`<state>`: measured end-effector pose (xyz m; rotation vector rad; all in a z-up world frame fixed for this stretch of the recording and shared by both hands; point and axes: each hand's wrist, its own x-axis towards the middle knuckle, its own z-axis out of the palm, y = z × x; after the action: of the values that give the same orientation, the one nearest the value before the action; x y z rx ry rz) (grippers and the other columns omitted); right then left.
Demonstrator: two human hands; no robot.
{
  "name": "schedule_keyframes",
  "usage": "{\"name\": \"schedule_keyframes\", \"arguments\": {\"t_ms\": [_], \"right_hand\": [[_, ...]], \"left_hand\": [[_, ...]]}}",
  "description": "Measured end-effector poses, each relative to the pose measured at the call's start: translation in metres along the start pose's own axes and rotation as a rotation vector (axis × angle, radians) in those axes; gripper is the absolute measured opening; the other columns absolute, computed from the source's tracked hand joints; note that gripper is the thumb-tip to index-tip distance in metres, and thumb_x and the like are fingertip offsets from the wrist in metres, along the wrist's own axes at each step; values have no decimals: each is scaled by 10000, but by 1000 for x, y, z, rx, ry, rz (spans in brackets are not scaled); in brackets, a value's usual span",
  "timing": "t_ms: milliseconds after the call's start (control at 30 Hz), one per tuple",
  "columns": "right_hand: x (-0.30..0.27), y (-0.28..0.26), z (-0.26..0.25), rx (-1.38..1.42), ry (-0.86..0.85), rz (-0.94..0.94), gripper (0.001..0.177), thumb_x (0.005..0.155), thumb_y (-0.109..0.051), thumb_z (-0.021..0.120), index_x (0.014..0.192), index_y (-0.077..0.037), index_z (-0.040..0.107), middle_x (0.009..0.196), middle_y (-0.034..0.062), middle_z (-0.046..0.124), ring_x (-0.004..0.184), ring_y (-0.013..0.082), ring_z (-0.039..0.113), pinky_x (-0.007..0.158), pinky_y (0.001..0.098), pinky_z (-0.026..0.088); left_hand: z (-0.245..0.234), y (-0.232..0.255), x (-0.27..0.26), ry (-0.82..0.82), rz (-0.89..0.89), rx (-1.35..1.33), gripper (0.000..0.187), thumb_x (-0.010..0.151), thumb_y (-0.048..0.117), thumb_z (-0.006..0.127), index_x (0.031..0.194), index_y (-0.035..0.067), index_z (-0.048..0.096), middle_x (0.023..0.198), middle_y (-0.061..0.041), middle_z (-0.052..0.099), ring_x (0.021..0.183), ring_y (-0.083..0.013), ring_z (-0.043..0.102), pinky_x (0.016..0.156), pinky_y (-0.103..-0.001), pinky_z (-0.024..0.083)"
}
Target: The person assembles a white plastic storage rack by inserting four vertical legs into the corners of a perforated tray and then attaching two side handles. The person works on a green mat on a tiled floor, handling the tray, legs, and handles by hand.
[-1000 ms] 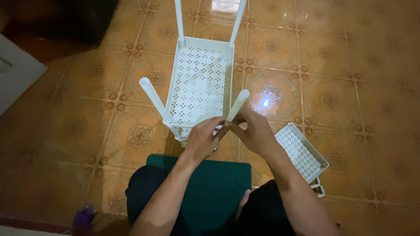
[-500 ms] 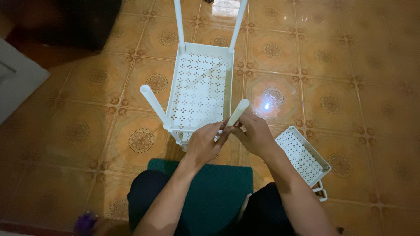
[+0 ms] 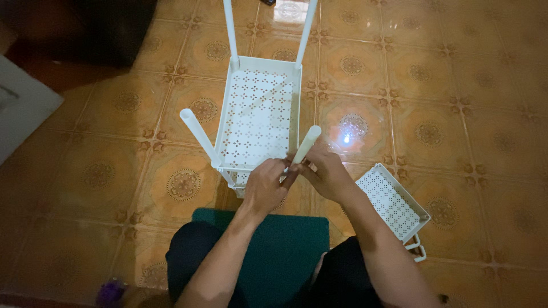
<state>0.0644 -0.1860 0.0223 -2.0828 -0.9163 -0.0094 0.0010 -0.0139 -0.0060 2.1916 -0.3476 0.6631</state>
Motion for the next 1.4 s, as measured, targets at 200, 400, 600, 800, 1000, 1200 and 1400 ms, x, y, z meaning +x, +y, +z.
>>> {"name": "schedule_keyframes", "arguments": {"t_ms": [200,400,600,800,1000,1200,1400], "right_hand": [[3,4,2,-27,-17,63,209,903,-177,740,1091,-86,733,959,59,777,830,248,730,740,358,572],[3,9,5,-51,-15,72,231,854,-179,787,1059,-88,734,920,75,758,811,247,733,713,361,574],[5,39,5,-41,54,-141,268,1069,-139,555,1308,-116,672,1303,128,695,1254,351,613,1101,446,484],[22,67,14,-453,138,-73,401,937,-246,688,1335,-206,663,1537,96,530,1396,388,430,1122,499,404],[28,65,23,-659,214,-177,272,871,-329,746,1109,-202,718,1501,124,539,1423,389,390,1135,538,375],[26,46,27,-651,160,-246,185,902,-256,776,1029,-126,743,1092,58,730,1144,256,630,1110,451,464],[15,29,36,-540,231,-320,145,882,-168,791,995,-92,741,916,79,720,914,267,656,801,417,537]], "left_hand": [[1,-2,-1,30,31,30,158,881,146,778,927,12,709,848,-133,713,826,-332,681,695,-430,536],[3,-6,-1,-2,-7,32,180,878,147,811,889,15,690,813,-124,697,786,-300,677,663,-411,533],[-1,-12,-3,7,66,-13,136,810,92,772,911,27,707,841,-104,712,789,-295,655,720,-406,526],[-13,-28,-5,21,52,45,137,771,110,761,789,43,643,751,-96,640,762,-292,625,798,-423,457],[-35,-53,-11,14,82,5,118,729,78,773,743,44,661,730,-90,634,775,-276,613,826,-393,386],[-45,-79,-19,67,83,-13,81,769,100,783,796,59,718,1128,-163,737,1185,-331,626,1126,-515,397],[-55,-88,-24,232,-256,87,182,849,177,848,912,34,754,1334,-156,669,1337,-347,556,1148,-498,436]]}}
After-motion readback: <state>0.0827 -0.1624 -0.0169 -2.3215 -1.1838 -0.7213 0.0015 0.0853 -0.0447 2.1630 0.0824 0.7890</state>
